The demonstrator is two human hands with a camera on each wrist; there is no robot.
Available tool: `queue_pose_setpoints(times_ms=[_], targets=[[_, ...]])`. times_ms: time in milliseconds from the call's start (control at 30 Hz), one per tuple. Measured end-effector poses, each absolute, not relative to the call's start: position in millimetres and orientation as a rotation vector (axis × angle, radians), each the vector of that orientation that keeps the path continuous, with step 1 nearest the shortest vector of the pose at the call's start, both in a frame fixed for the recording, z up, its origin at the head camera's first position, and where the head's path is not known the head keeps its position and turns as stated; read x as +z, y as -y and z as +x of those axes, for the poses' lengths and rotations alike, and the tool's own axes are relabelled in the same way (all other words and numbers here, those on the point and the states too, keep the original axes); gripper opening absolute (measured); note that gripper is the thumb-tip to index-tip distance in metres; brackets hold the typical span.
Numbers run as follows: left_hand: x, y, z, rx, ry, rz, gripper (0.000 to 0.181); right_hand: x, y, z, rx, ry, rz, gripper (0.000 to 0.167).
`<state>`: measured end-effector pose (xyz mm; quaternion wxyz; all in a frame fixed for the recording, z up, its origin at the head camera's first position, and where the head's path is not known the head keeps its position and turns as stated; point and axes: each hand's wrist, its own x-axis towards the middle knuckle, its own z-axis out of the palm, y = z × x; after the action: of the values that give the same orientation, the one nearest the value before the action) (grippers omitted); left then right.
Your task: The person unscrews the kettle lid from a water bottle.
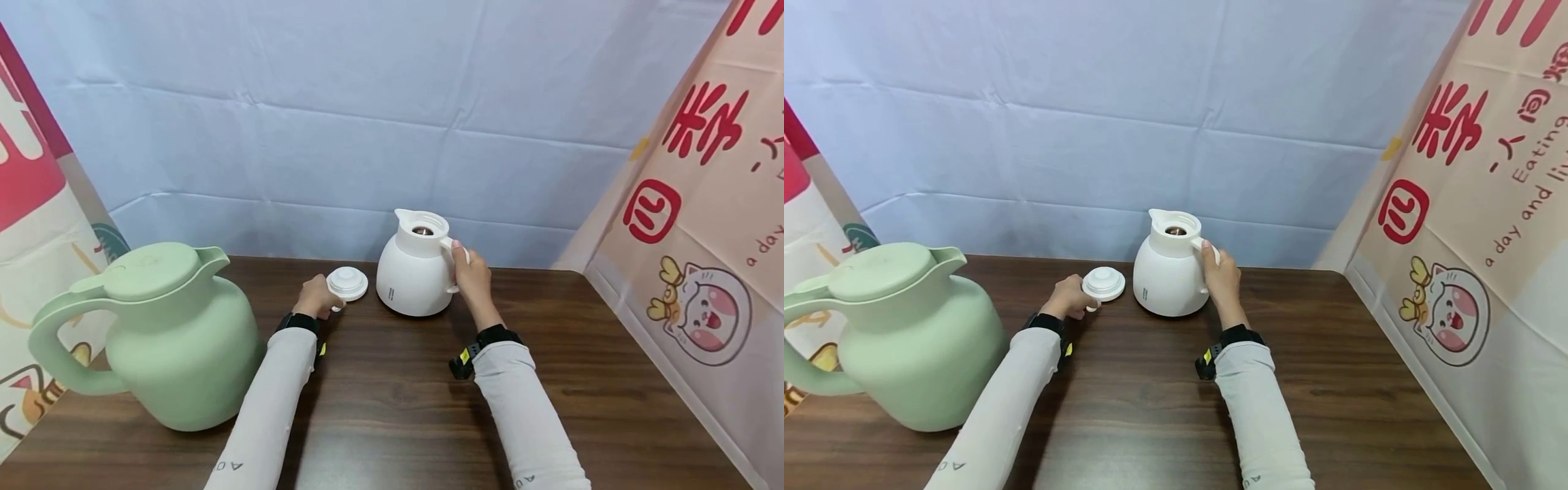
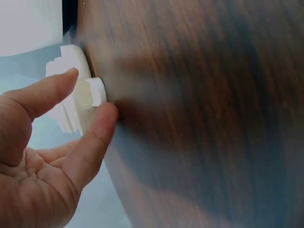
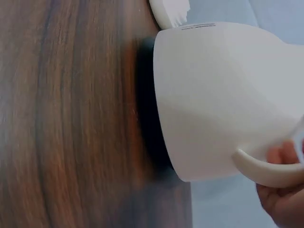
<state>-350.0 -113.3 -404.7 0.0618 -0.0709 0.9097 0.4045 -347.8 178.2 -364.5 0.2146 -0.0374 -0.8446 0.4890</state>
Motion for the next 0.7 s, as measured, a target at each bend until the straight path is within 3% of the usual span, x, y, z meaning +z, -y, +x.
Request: queue_pose_setpoints(times_ms=[200,333,500,700], targets=[[-387,116,-344,1.036,-2.816,-0.201,0.034,-352,-191,-343,1.331,2.592,-0.070,0.074],[-376,115,-343,0.928,-2.855,-0.180,0.025,-348,-198,-344,1.325,2.623,-0.089,0.076],[-372,110,-341,0.893,-2.875,-0.158,0.030,-348,-199,-346,1.357,2.625,-0.082,0.076],[-372,102,-339,0.838,-2.945,-0.031,0.052,-348,-206,-343,1.257,2.706,-0.017,0.076]])
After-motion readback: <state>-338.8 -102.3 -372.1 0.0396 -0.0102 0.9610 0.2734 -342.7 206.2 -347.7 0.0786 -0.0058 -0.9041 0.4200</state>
